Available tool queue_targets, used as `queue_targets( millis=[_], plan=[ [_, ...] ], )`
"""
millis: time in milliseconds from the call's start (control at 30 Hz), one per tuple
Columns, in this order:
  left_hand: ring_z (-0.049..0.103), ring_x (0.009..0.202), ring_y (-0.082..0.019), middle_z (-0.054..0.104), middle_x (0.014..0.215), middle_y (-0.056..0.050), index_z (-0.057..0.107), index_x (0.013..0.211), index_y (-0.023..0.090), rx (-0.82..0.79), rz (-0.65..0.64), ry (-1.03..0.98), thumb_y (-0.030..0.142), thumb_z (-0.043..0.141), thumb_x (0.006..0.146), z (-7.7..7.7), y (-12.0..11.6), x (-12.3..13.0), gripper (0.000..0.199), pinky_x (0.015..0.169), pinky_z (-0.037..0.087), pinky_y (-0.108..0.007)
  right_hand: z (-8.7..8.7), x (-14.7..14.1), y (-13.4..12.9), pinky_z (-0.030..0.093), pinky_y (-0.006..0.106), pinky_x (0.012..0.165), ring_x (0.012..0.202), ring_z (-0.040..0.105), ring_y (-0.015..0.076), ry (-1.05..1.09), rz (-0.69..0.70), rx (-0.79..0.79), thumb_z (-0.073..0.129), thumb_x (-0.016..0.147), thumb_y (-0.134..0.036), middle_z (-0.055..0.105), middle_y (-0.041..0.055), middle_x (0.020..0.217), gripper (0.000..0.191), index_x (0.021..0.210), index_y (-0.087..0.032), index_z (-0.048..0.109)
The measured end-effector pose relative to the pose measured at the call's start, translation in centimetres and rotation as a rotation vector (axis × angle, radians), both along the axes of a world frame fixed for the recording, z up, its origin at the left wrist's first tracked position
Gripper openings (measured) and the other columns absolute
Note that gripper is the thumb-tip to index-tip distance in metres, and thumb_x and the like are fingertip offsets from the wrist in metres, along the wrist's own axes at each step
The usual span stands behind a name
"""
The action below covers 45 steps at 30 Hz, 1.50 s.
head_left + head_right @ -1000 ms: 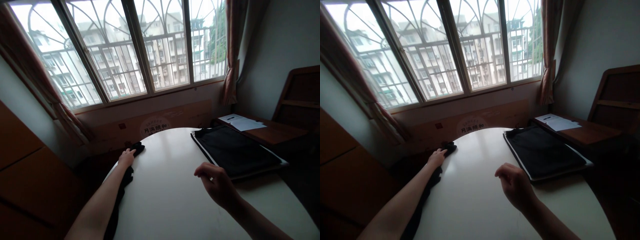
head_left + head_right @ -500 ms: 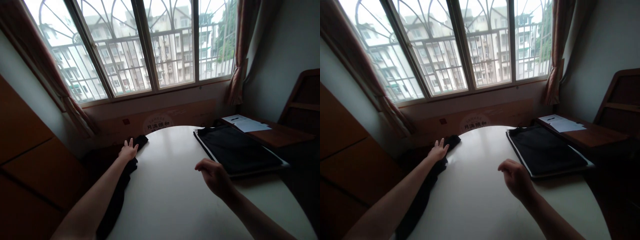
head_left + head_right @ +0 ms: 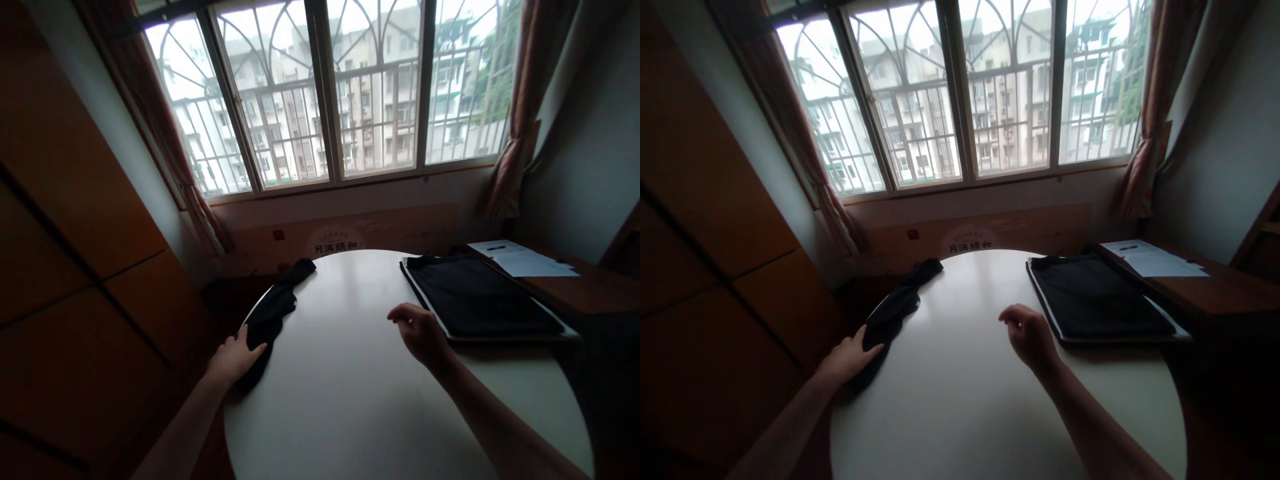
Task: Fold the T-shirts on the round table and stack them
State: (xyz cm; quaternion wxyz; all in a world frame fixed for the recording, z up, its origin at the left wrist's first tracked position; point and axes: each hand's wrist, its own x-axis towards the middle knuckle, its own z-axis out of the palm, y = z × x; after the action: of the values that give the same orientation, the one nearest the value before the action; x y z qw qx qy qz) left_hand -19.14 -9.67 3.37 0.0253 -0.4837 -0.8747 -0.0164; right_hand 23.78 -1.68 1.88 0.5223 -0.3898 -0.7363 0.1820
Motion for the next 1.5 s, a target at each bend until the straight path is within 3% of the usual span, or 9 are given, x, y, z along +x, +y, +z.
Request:
queue_targets(
  millis=[167,300,467,700,800,900,1100,1267,1500],
  plan=[
    [0.06,0.118,-0.038,0.063,0.127,-0.022,0.056,0.131,0.011,-0.051,-0.017,0.122,0.028,0.046,0.089,1.4,-0.6,3.7,0.046,0.087,0.051,-0.044,0.0,0.1,-0.2,0.045,0.028,0.068,0.073,0.065,0.018,0.002,-0.003,-0.001,0.047,0.079,-0.011,0.07,0.0006,0.077,0.025,0.076,-0.022,0.069],
    [0.069,0.101,-0.03,0.068,0.118,-0.017,0.057,0.125,0.016,0.054,-0.01,-0.008,0.007,0.041,0.082,3.1,0.7,2.5,0.046,0.077,0.052,-0.037,-0.1,0.2,0.0,0.045,0.028,0.067,0.072,0.065,0.0181,0.009,0.006,-0.004,0.046,0.079,-0.011,0.07,0.0009,0.076,0.025,0.076,-0.022,0.069],
    [0.067,0.105,-0.029,0.061,0.133,-0.015,0.049,0.14,0.019,0.286,0.03,0.016,0.01,0.042,0.084,3.4,0.9,1.2,0.057,0.08,0.052,-0.036,0.0,0.3,0.2,0.045,0.028,0.067,0.073,0.065,0.0181,0.004,0.017,-0.006,0.045,0.08,-0.011,0.07,0.0012,0.076,0.026,0.076,-0.022,0.069],
    [0.065,0.115,-0.028,0.067,0.131,-0.01,0.067,0.124,0.021,0.032,-0.255,-0.066,0.037,0.049,0.091,2.3,-0.7,3.1,0.041,0.094,0.049,-0.037,0.0,0.4,0.6,0.047,0.027,0.068,0.074,0.065,0.018,-0.02,0.051,-0.003,0.048,0.079,-0.011,0.071,0.0014,0.078,0.025,0.077,-0.022,0.07],
    [0.069,0.102,-0.031,0.075,0.112,-0.009,0.073,0.111,0.027,0.089,-0.147,-0.099,0.052,0.039,0.094,4.8,2.0,1.2,0.046,0.088,0.05,-0.04,-0.1,0.4,0.6,0.047,0.027,0.066,0.072,0.065,0.0179,-0.011,0.052,-0.033,0.047,0.082,-0.013,0.07,0.0013,0.077,0.026,0.085,-0.022,0.072],
    [0.063,0.118,-0.033,0.068,0.129,-0.013,0.066,0.125,0.022,0.237,-0.156,-0.124,0.051,0.04,0.093,6.3,7.0,-1.1,0.051,0.098,0.047,-0.042,-0.1,0.4,0.5,0.046,0.027,0.064,0.069,0.064,0.0177,0.0,0.043,-0.062,0.047,0.084,-0.015,0.068,0.0009,0.075,0.027,0.089,-0.022,0.073],
    [0.062,0.122,-0.027,0.063,0.136,-0.018,0.049,0.143,0.007,0.192,-0.298,-0.36,0.054,0.058,0.084,2.4,14.1,-1.7,0.076,0.098,0.049,-0.03,-0.4,0.2,1.0,0.045,0.028,0.065,0.069,0.064,0.0178,-0.021,0.038,-0.062,0.047,0.082,-0.013,0.067,0.0007,0.074,0.027,0.084,-0.021,0.072],
    [0.063,0.121,-0.029,0.063,0.137,-0.016,0.043,0.149,0.015,0.198,-0.256,-0.177,0.043,0.064,0.082,-0.7,14.7,-0.8,0.076,0.097,0.05,-0.034,-0.6,0.2,1.3,0.045,0.027,0.064,0.069,0.063,0.0174,-0.024,0.037,-0.061,0.046,0.082,-0.013,0.067,0.0009,0.073,0.027,0.083,-0.021,0.072],
    [0.061,0.124,-0.031,0.052,0.149,-0.014,0.052,0.145,0.021,0.215,-0.22,-0.05,0.01,0.045,0.084,-0.5,14.2,-0.7,0.063,0.101,0.048,-0.039,-0.5,0.1,1.2,0.045,0.026,0.063,0.067,0.063,0.0167,-0.043,0.039,-0.053,0.047,0.08,-0.011,0.067,0.0,0.072,0.028,0.082,-0.021,0.073]
  ],
)
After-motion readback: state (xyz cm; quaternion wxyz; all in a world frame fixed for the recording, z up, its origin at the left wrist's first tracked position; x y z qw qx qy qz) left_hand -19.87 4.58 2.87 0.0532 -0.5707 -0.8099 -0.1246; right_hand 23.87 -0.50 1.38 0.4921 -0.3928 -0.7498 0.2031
